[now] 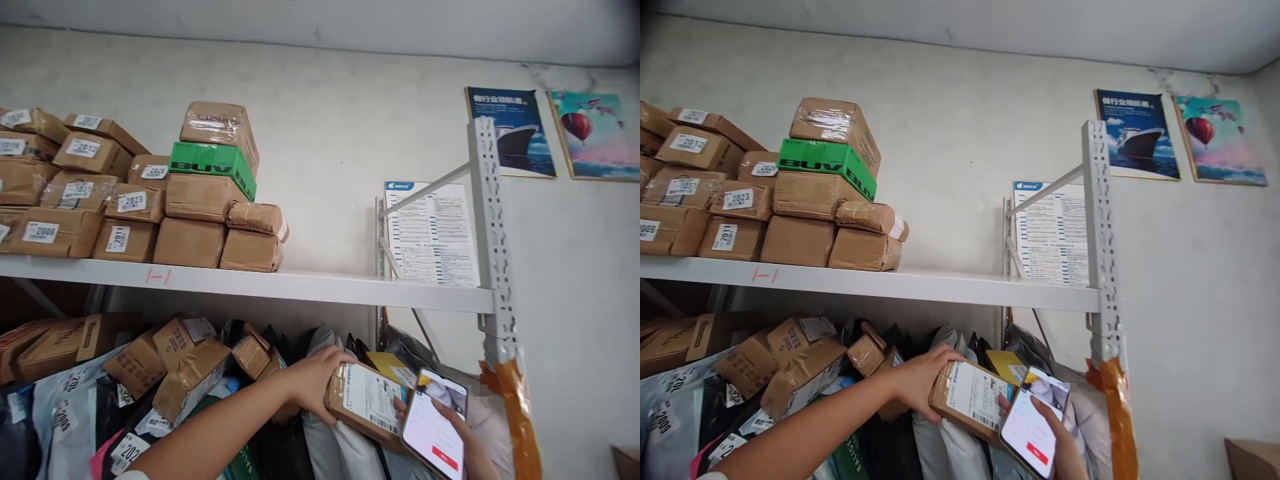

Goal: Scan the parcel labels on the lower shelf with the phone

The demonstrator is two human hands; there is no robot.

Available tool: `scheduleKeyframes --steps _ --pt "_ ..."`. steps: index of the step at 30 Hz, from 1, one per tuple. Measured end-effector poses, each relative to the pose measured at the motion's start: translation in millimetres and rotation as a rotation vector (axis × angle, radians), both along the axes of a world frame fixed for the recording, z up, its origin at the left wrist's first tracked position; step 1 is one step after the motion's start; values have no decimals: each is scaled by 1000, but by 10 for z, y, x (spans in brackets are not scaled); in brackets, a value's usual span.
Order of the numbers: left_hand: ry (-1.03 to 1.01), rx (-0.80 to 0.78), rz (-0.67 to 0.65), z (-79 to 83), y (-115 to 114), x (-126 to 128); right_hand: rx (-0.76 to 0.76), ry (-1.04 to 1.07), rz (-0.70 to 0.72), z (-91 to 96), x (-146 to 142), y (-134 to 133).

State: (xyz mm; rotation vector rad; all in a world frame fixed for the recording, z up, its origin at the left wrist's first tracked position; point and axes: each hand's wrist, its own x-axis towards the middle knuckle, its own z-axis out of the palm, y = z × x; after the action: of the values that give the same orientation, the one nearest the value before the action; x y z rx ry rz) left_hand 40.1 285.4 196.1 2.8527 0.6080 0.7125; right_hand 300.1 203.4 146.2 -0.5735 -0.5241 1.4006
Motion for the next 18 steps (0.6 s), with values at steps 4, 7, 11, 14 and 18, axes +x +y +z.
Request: scheduleKeyframes --steps 4,7,11,14,18 --pt "-212 -13 3 -89 -20 -4 24 110 -32 112 -84 -166" --pt "-397 -101 67 -101 -79 -7 46 153 -74 73 -29 -283" --pt "-790 -123 184 -44 -207 42 16 178 -34 -137 81 -444" --pt "-1136 -84 407 -96 -347 198 -37 229 15 -353 107 -544" --pt "-1295 32 708 -416 -491 505 -57 140 55 -647 37 -634"
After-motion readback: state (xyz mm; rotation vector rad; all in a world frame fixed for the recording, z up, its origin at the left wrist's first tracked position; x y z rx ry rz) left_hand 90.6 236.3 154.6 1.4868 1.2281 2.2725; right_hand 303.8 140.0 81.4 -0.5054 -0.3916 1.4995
